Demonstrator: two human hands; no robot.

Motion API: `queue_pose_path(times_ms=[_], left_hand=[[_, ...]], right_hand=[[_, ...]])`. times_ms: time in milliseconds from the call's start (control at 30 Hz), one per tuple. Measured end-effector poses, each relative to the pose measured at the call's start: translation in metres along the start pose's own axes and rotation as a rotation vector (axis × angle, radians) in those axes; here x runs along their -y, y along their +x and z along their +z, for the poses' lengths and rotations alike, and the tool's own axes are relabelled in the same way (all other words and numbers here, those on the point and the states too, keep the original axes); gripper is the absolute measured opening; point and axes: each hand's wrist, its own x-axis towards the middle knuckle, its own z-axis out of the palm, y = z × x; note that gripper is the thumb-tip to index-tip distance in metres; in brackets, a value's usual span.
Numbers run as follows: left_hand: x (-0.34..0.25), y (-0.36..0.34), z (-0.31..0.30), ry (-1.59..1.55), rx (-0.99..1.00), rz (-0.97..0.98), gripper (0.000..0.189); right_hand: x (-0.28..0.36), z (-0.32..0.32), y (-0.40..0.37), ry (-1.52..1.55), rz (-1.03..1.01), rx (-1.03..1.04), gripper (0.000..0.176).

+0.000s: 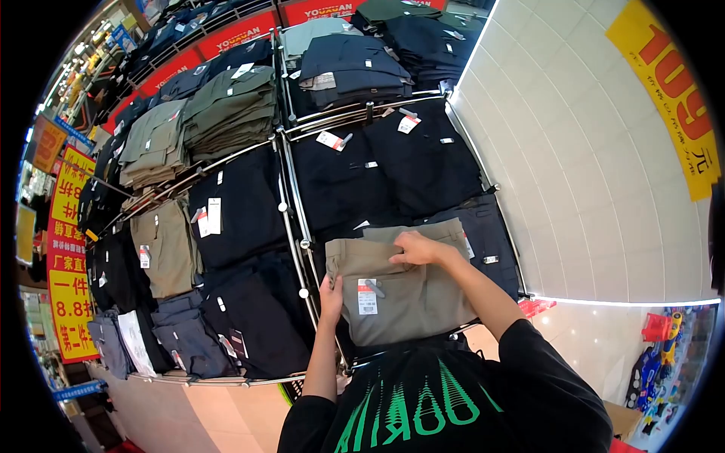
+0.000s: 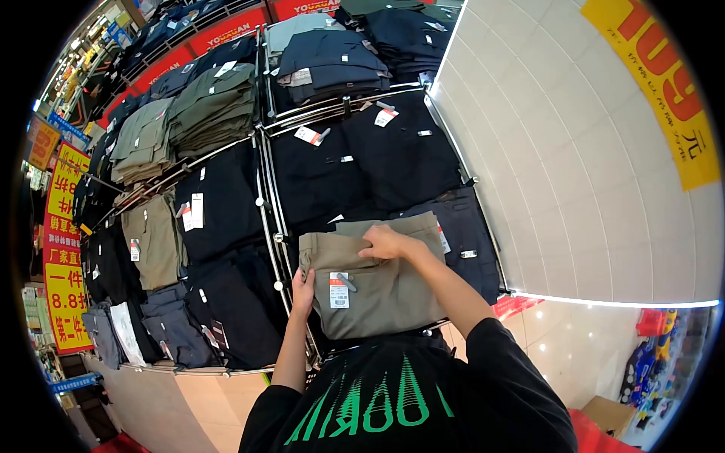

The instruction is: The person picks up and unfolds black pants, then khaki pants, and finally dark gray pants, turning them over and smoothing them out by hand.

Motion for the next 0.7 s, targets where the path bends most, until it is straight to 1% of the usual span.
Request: queue_pose_path(times_ms=[33, 133, 233, 333, 433, 567, 633, 700], left_hand=[[0.002, 0.001, -0.001, -0.013, 0.003, -0.005, 0.029], [-0.002, -0.001, 0.001, 0.014, -0.004, -0.003, 0.030], [-0.007, -0.002, 0.003, 0.026, -0.012, -0.004, 0.030], [0.001, 0.000, 0.000, 0.022, -0.018, -0.005, 0.030], [0.002, 0.000, 0.000, 0.001, -0.012, -0.006, 0.030], [0.001, -0.001, 0.001, 0.006, -0.003, 0.021, 0.030], [0.006, 0.001, -0.001, -0.004, 0.006, 0.004, 0.031], [0.007, 0.002, -0.003, 0.009, 0.015, -0.001, 0.031]], right_hand=[[0.007, -0.009, -0.001, 0.009, 0.056, 0.109, 0.044], [0.003, -0.011, -0.003, 0.040, 0.010, 0.114, 0.044], [-0.002, -0.013, -0.004, 0.104, 0.017, 0.110, 0.042], [-0.002, -0.020, -0.006, 0.082, 0.014, 0.169, 0.041], [-0.001, -0.024, -0.009, 0.148, 0.045, 0.221, 0.040], [-0.004, -0.023, -0.011, 0.159, 0.030, 0.198, 0.038], [-0.006, -0.020, -0.011, 0.154, 0.031, 0.164, 0.038], [-0.005, -0.022, -0.010, 0.207, 0.044, 0.193, 0.037]])
